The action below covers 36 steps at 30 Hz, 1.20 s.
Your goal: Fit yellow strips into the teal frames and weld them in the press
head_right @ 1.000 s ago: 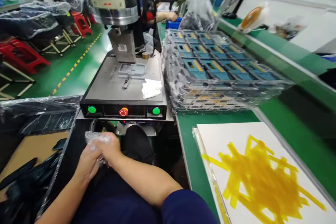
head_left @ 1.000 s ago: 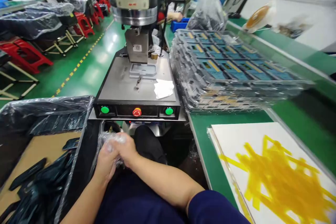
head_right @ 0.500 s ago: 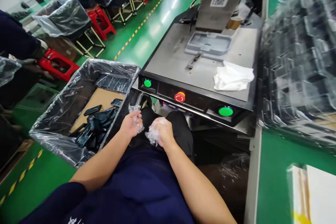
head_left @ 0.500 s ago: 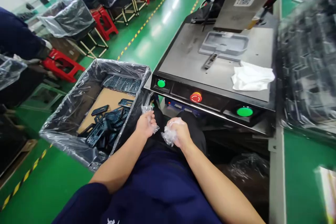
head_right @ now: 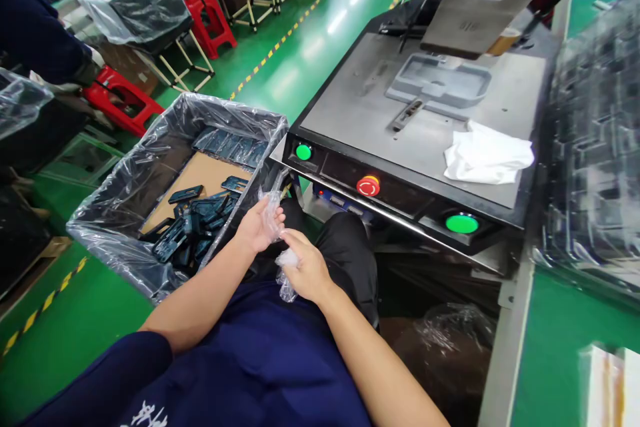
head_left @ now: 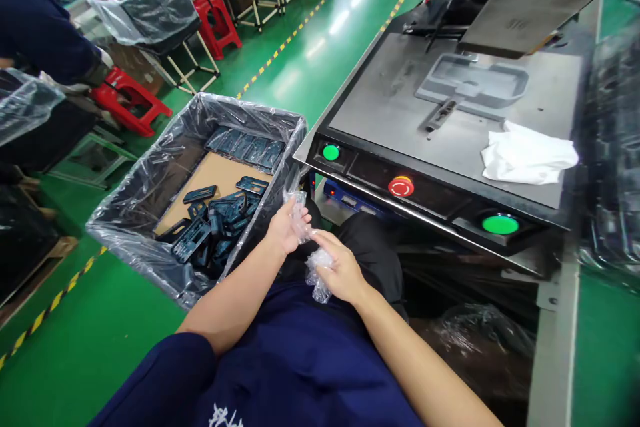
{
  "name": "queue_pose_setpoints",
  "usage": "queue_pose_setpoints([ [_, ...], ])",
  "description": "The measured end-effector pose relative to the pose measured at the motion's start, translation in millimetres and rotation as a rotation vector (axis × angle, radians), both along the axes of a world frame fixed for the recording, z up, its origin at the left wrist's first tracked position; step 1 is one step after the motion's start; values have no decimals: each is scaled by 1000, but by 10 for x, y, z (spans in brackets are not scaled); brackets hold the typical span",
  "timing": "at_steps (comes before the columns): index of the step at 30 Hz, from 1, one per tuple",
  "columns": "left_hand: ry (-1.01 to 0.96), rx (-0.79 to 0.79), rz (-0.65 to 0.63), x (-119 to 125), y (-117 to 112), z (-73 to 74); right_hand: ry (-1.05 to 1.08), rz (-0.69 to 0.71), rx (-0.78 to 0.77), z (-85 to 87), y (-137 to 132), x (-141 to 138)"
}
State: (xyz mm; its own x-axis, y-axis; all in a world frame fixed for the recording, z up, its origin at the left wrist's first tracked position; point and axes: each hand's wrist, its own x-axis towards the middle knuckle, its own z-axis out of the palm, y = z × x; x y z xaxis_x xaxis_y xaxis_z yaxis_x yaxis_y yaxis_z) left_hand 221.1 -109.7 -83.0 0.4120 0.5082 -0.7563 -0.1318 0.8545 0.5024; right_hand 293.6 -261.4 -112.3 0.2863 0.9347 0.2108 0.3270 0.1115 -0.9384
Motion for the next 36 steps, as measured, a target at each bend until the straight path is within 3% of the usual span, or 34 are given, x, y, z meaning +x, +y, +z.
queue_pose_setpoints([
  [2, 118, 211, -22, -27, -80, -47, 50, -92, -5, -9, -2, 30],
  [7, 460, 993, -87, -200, -336, -111, 109, -210, -71, -20, -30, 71],
  [11, 524, 1244, -268, -326, -429, -75, 113, -194, -57, -30, -24, 36],
  [16, 515, 1318, -455, -403, -341, -96, 24, -185, -79, -32, -17, 17],
  [24, 499, 1228, -278, -413, -230, -179, -169, -202, -209, -52, -59, -44],
  [28, 469, 1260, -297, -402, -250, -218, -143, -308, -42, 133, -99, -52],
  [32, 434, 1279, -354, -395, -312, -262, -79, -105, 53, 252, -80, -21],
  [34, 406, 1269, -364, -400, -345, -272, -49, -25, 1, 205, -55, -10],
  [36, 374, 1241, -364, -411, -373, -280, -25, -30, -85, 98, -34, -5],
])
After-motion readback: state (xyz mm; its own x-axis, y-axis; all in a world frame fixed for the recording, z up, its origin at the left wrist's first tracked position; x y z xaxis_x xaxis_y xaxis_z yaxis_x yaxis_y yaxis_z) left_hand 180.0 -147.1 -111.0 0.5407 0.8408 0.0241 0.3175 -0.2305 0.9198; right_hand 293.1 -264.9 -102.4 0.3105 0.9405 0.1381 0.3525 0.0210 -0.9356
